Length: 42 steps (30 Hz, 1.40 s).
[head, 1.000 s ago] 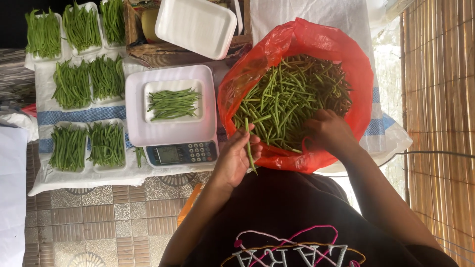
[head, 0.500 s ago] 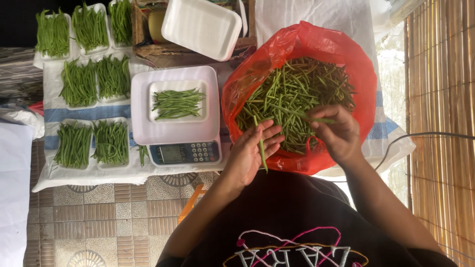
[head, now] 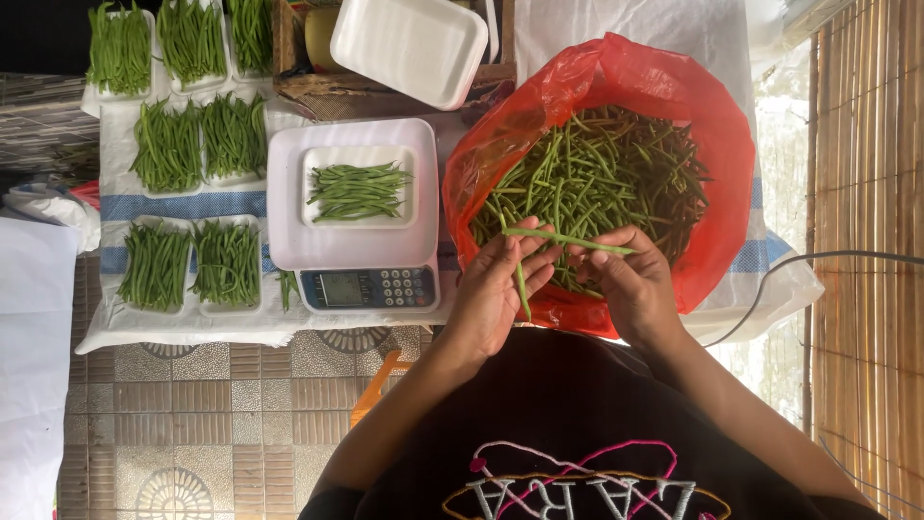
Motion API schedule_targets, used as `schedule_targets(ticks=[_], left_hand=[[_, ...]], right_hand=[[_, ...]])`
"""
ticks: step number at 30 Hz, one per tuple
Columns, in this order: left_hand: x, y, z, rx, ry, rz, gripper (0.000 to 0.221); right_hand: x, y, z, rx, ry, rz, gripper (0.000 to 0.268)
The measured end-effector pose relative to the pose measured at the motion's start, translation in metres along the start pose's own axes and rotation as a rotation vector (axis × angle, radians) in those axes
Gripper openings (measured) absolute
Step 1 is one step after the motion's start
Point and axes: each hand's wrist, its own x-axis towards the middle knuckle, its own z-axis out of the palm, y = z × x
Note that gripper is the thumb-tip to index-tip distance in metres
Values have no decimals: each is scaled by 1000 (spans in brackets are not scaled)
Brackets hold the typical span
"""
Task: Sorting and weighing green beans from a large plastic bag into individual foam trays on a digital scale.
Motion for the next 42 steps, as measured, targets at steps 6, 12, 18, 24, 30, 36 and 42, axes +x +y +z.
schedule_targets(ticks=[6,12,18,24,30,36,42], left_hand=[[4,-3,-8,-94,48,70,39],[7,-9,-14,-66,77,52,35],[8,-17,-26,-127,187,16,27],[7,-10,-21,-114,340,-51,25],[12,-20,-21,-57,315,-63,28],[15,-19,-1,371,157,123,34],[27,-12,33,1183,-88,193,38]], right_hand=[[-3,-2,10,-750,-248,-516,9],[-6,14,12,-885,-355,-615,12],[19,-4,-7,-1126,-395,-652,20],[43,1,-101,-1926,-100,-213,27],[52,19,-123,-1968,-47,-245,15],[36,-79,-40,-1559,-264,-321,4],[35,-105,-6,-1344,-511,-354,5]])
